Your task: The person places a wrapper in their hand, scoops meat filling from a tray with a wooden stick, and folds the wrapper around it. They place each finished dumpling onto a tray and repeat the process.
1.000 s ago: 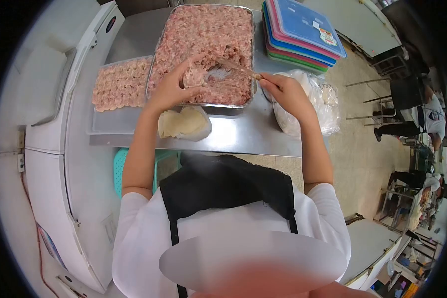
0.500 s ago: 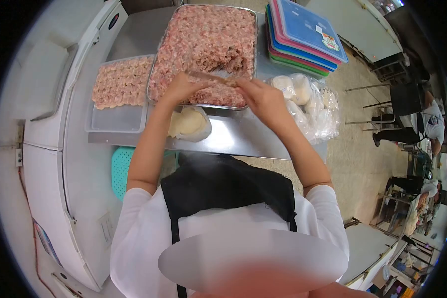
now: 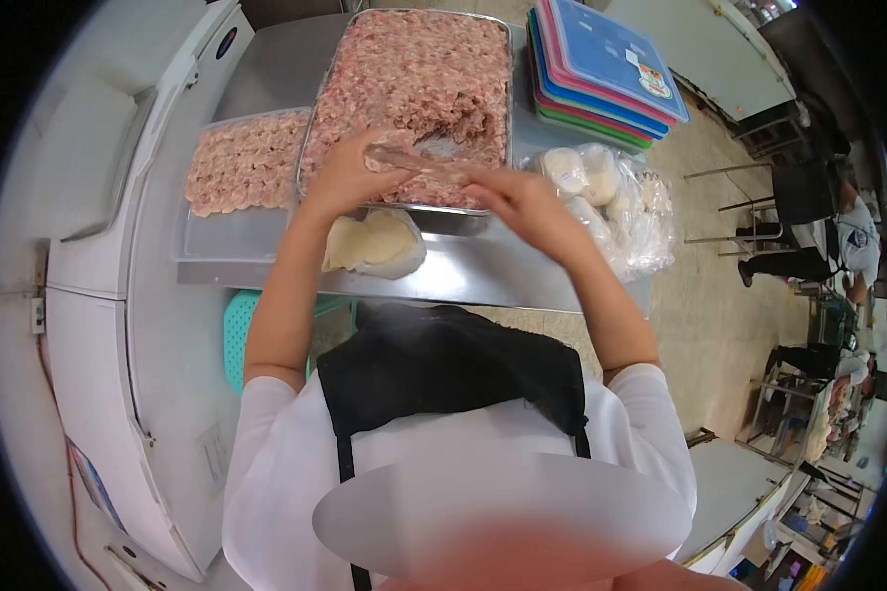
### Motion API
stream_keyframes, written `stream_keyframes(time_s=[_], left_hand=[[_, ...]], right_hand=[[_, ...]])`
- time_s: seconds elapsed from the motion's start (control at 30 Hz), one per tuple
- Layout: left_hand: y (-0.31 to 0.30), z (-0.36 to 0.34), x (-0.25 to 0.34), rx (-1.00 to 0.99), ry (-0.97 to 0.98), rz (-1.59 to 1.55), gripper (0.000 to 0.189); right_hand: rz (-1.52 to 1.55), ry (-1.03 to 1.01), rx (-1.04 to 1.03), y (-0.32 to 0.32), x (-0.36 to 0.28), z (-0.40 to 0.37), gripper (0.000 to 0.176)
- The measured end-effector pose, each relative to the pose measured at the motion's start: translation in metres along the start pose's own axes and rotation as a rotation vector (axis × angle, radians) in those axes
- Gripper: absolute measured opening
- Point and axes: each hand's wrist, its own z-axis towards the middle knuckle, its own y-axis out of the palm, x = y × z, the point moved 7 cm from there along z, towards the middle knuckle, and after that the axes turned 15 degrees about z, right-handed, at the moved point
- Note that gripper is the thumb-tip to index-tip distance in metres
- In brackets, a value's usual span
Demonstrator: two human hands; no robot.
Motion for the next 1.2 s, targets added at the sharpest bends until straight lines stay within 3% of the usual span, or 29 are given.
stream_keyframes(time_s=[0.1, 0.2, 0.37, 0.43, 0.53, 0.6, 0.7, 0.73, 0.83, 0.93, 1.03, 1.13, 1.2], left_hand=[[0.010, 0.001, -0.016, 0.018, 0.011, 0.042, 0.068], [0.003, -0.004, -0.015, 0.069, 0.036, 0.014, 0.061], [-0.001, 0.001, 0.013, -0.067, 0.052, -0.132, 0.045], [0.005, 0.005, 0.014, -0.088, 0.132, -0.260, 0.040], [0.007, 0.004, 0.009, -0.203, 0.279, -0.142, 0.038], [0.009, 0.001, 0.011, -0.200, 0.224, -0.073, 0.038], [0.005, -0.002, -0.004, -0.055, 0.116, -0.034, 0.042], [0.001, -0.003, -0.013, 0.016, 0.074, -0.034, 0.044], [-0.012, -0.004, -0.017, -0.195, 0.158, -0.087, 0.050], [-0.012, -0.009, -0.053, -0.182, 0.070, -0.090, 0.064], [-0.045, -0.035, -0.061, 0.040, 0.123, -0.114, 0.062], [-0.058, -0.047, -0.081, -0.282, -0.139, -0.333, 0.062], [-0.068, -0.055, -0.097, -0.250, -0.106, -0.346, 0.059]], right_hand=[[-0.012, -0.048, -0.046, 0.001, 0.030, 0.005, 0.029], [0.206, 0.361, -0.128, -0.020, 0.056, -0.003, 0.033], [0.341, 0.376, -0.085, 0.018, 0.039, -0.010, 0.032], [0.229, 0.217, -0.036, 0.026, 0.025, -0.006, 0.030], [0.040, 0.025, -0.055, 0.027, 0.020, -0.001, 0.028], [-0.117, -0.034, -0.079, 0.018, 0.039, 0.000, 0.029], [-0.363, 0.075, -0.005, -0.009, -0.015, 0.010, 0.026], [-0.360, 0.030, 0.013, -0.001, -0.023, 0.009, 0.026], [-0.238, -0.108, 0.026, 0.034, -0.031, 0.012, 0.024], [-0.382, -0.127, -0.001, 0.027, -0.041, 0.029, 0.024], [-0.254, -0.059, 0.065, 0.029, -0.077, 0.036, 0.026], [-0.121, -0.092, 0.032, 0.071, -0.090, 0.045, 0.027], [-0.119, -0.075, -0.049, 0.113, -0.079, 0.053, 0.027]])
